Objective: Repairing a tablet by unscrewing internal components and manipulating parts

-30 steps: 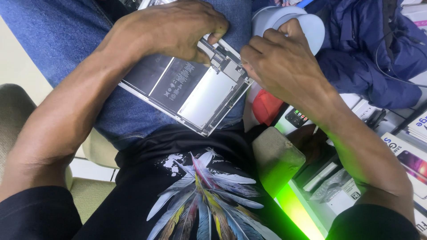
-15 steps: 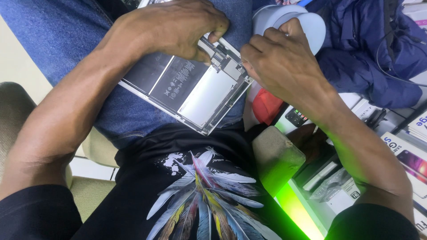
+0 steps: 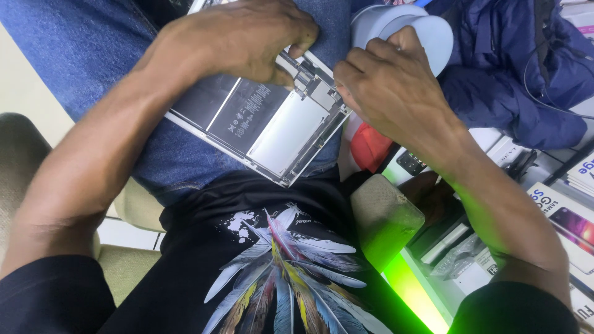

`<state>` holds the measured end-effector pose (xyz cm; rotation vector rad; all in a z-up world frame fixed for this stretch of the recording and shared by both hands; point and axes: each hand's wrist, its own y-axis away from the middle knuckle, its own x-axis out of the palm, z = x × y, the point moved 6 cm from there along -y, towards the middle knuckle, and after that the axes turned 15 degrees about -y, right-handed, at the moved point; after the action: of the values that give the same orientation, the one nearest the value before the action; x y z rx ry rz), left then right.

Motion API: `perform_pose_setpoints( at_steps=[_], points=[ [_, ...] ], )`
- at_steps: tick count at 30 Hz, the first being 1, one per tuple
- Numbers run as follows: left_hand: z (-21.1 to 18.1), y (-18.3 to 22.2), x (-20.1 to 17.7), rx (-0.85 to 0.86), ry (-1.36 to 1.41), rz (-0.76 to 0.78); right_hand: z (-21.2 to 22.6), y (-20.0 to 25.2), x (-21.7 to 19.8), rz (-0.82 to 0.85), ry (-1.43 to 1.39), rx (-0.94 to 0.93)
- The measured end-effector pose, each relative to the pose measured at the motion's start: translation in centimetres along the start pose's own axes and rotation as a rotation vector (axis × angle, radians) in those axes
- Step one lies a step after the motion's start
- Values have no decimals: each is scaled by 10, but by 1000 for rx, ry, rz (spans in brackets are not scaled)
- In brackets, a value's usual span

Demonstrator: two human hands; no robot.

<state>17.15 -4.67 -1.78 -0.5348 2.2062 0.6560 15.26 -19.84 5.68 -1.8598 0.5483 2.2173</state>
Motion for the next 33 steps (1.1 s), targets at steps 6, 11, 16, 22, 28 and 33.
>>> perform_pose_setpoints(
  at_steps=[6, 11, 16, 22, 28, 33],
  points=[
    [-36, 45, -33, -25, -392, -370, 0, 12, -40, -121, -600, 208],
    [-73, 95, -26, -421, -487, -361, 31, 21, -47, -439, -968, 425],
    [-75, 117, -5, -594, -427, -459, 43, 17, -23, -529, -1021, 523],
    [-61, 128, 5, -618, -235, -493, 52, 5, -14, -549, -976, 469],
    [-62, 136, 7, -631, -158, -553, 58, 0, -8, -540, -951, 489],
    [-67, 140, 7, -628, -171, -570, 64, -5, -18, -571, -952, 469]
  ],
)
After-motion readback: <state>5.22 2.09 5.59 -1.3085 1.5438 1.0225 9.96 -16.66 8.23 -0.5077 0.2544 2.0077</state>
